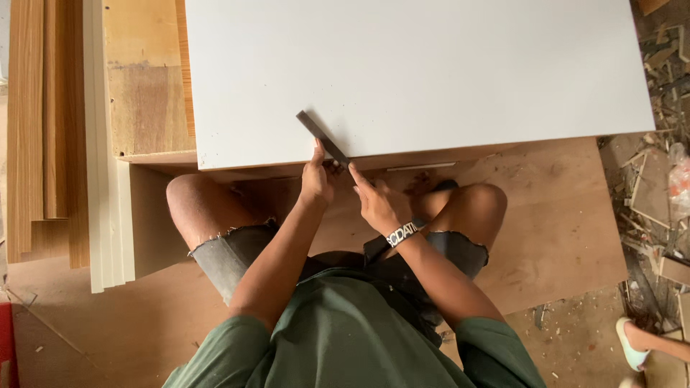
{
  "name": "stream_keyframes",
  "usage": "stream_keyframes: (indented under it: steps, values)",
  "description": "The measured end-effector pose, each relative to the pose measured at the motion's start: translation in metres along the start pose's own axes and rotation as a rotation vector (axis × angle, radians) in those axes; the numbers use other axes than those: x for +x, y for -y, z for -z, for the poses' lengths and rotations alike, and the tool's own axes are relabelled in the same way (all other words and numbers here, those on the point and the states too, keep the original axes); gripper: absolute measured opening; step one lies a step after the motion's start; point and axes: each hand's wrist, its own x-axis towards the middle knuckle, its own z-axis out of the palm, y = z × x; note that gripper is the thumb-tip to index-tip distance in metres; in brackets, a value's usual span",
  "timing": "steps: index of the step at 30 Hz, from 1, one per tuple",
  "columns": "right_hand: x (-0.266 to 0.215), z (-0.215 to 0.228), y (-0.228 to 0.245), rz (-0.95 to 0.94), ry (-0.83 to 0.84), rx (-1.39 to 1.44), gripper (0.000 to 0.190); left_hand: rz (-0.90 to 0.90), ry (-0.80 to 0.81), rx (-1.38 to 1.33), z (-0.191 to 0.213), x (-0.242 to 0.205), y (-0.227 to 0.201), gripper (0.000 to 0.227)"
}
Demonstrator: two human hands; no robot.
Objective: The person cleans and smooths the edges of a white laminate wood panel using a metal file by hand while sitting on the floor of a workshop.
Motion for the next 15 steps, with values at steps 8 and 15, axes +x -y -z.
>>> stream_keyframes:
  steps: [8, 15]
  values:
    - [-0.039, 0.059, 0.003, -0.002, 0.107, 0.025, 0.054, -0.028, -0.031, -0.028, 0.003, 0.008, 0.015, 0.075]
    - [0.022, 0.019, -0.002, -0.094, 0.069, 0.096, 0.053, -0.035, 0.160, -0.046, 0.017, 0.013, 0.018, 0.063]
